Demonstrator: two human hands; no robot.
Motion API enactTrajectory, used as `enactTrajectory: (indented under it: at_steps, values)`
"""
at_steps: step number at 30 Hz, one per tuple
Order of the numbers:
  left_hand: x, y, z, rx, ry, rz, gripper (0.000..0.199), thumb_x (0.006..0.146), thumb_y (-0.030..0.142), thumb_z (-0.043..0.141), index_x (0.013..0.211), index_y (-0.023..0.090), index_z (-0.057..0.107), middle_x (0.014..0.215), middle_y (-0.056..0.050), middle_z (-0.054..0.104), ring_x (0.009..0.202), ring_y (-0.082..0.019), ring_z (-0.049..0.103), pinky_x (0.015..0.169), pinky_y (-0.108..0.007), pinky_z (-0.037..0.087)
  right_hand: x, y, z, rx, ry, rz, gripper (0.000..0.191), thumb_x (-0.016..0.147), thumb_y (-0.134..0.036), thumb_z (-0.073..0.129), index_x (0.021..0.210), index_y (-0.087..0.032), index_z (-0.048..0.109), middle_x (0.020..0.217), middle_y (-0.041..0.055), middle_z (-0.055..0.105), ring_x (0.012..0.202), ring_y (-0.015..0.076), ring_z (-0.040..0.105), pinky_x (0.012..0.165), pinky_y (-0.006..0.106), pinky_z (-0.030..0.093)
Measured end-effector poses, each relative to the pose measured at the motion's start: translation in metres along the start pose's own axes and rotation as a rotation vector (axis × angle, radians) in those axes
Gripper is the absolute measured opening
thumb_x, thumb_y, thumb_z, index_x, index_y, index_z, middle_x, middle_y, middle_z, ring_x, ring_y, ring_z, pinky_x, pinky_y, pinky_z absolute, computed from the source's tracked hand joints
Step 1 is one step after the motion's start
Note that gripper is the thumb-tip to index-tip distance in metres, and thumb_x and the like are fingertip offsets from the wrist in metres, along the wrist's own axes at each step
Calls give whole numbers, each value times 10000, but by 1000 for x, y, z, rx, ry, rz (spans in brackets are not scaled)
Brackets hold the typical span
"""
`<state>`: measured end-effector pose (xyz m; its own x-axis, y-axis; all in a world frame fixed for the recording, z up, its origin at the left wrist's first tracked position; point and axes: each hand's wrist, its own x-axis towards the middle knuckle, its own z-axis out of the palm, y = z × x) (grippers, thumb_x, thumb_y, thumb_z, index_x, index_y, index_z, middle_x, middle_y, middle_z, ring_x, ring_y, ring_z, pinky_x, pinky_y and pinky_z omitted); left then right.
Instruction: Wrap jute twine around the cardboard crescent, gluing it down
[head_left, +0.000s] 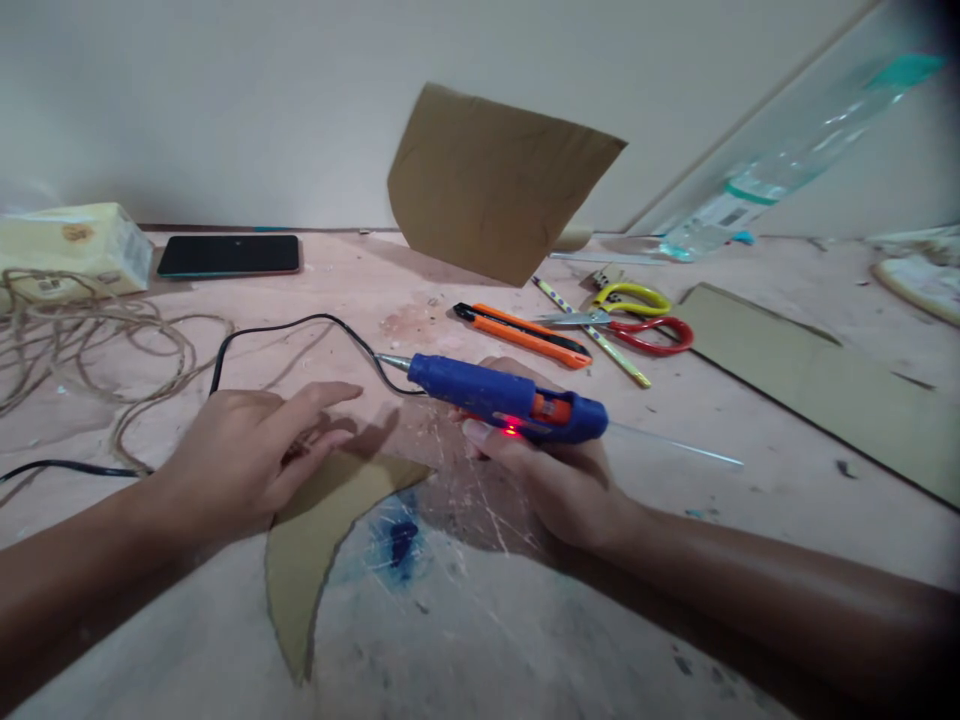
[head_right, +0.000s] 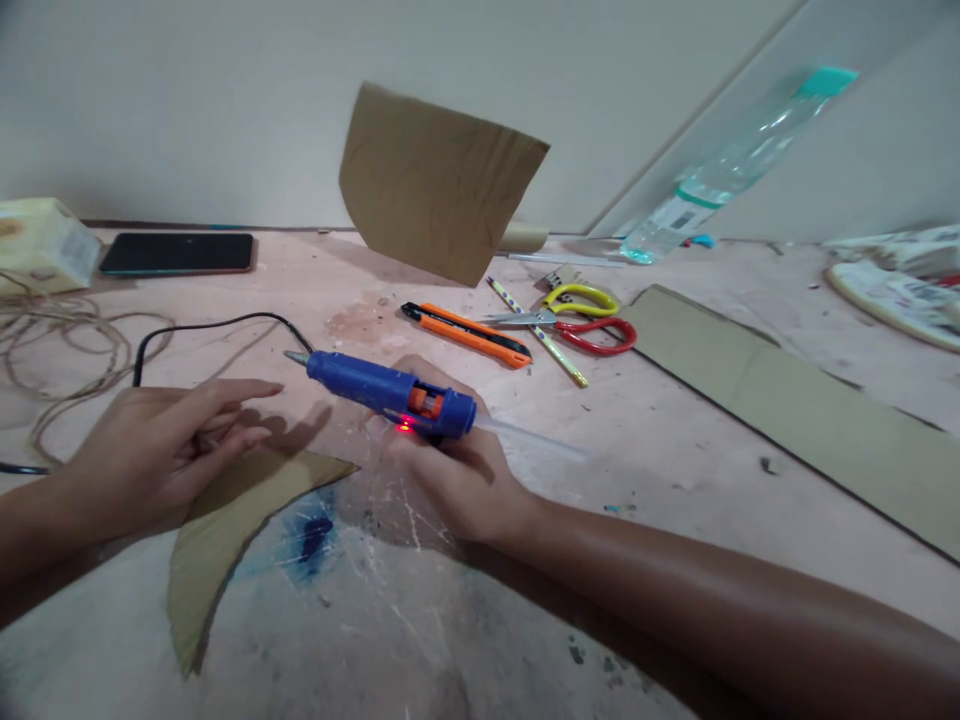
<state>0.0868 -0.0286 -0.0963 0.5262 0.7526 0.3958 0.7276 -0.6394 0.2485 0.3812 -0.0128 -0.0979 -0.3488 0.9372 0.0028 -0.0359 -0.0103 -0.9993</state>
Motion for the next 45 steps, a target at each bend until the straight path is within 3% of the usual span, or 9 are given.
enactTrajectory:
  at_steps: [3,6,8,17,23,27,35,45]
  values:
    - [3,2,-3,-53,60,-23,289,1175,441,548,1084,225,716,732,39,796,464,-111,623,497,-219,434,0,-1,2,3,-11,7,208,909,-338,811,914,-275,613,785,-25,600,666,161,558,592,288,494]
    - [4,3,-4,-61,84,-33,343,1179,447,553,963,221,695,580,86,653,374,-77,466,434,-207,354,-1,-1,1,20,-20,35,214,921,-365,804,927,-280,608,779,-27,596,656,163,552,577,287,484]
    - [5,3,-5,-61,91,-26,344,1180,433,539,962,226,705,536,100,589,380,-79,479,448,-198,372,-2,1,0,23,-13,38,197,946,-376,793,934,-279,622,789,-27,599,665,162,551,585,283,480]
    - [5,0,-4,-61,96,-31,256,1135,295,522,1039,229,751,555,99,620,383,-80,485,446,-202,362,-2,2,-3,-23,-6,8,211,944,-384,803,921,-251,640,794,-22,590,692,154,533,614,274,447]
    - [6,3,-5,-85,79,-45,310,1177,416,544,1048,233,759,546,95,632,386,-81,498,464,-184,409,-2,1,-1,7,-8,18,209,934,-351,823,910,-251,642,778,-28,586,673,147,522,602,267,440]
    - [6,2,-6,-90,69,-45,338,1180,422,541,990,239,752,564,88,674,363,-74,481,431,-191,375,-1,-3,0,-16,14,14,231,872,-325,872,884,-257,652,764,-25,600,663,154,545,582,272,462]
    - [-1,-3,1,-75,106,-25,259,1159,347,572,1009,279,771,840,29,870,629,-145,777,610,-248,552,0,-9,0,-41,-23,18,245,890,-354,854,881,-262,628,740,-31,582,633,148,525,554,263,461]
    - [3,-1,-5,-103,86,-26,393,1164,577,593,1061,253,789,692,54,788,474,-89,623,499,-207,443,-1,0,-3,-89,5,20,225,913,-421,834,921,-267,670,812,0,613,709,178,561,615,290,480]
